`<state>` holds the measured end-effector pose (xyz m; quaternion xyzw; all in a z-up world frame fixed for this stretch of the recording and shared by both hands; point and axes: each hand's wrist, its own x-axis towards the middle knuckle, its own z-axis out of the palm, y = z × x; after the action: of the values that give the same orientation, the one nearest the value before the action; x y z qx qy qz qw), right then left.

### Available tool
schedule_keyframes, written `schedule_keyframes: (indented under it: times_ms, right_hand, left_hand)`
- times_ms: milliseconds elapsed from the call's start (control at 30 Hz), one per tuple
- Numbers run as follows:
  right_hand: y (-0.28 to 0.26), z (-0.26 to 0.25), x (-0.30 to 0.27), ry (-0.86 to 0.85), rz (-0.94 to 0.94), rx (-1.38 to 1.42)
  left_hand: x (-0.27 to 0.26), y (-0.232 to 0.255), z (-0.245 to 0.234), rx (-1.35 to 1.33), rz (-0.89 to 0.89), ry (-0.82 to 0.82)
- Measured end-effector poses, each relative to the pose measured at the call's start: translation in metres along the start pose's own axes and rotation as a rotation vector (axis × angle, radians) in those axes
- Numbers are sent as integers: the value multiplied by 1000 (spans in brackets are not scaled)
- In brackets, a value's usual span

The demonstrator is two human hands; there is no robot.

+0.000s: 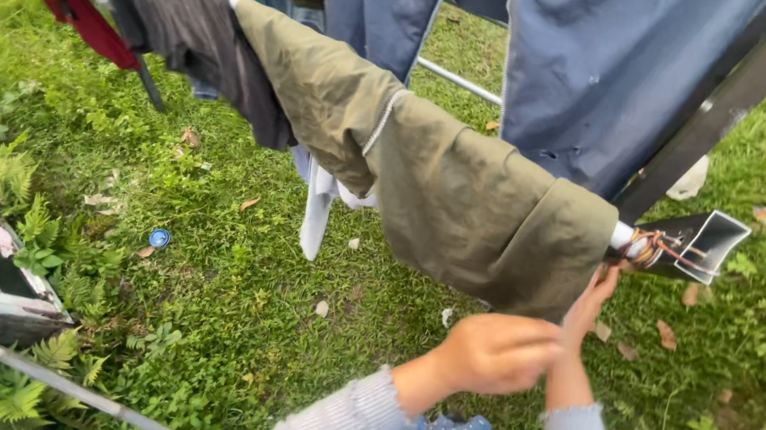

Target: The person folds a light blue garment, a pair of olive green shorts, a red t-shirt, and a white t-shirt by hand, placing each one into a blue plastic basket on a white wire rack.

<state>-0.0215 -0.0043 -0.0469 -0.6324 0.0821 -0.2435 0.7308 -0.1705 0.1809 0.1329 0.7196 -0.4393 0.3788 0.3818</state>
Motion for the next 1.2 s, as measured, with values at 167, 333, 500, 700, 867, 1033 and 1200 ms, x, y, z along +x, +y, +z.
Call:
schedule_keyframes:
  times_ms: [167,333,500,700,867,1033,1200]
  right_hand:
    - [-30,10,-64,-255,-141,112]
    - [-57,11,-65,-440,-490,8]
    - [-76,15,-97,-797,-51,200]
    - [-92,24,-116,-936,-51,-69]
    - [-140,46,-102,-419,540,387]
    - [-200,71,-95,-408,100,564]
    - [-199,71,-99,-442,-194,703]
  left_hand:
    - [-9,-35,-52,418,-284,502]
    - [-31,-63,-78,380,-794,504]
    - [-35,-91,-85,-363,-1046,662]
    - [-8,-90,-94,-912,-1028,537]
    - [-6,-66,-119,-798,-881,387]
    - [-71,-62,-155,-912,-888,157]
    - [-123,-59,-208,-659,-876,-228]
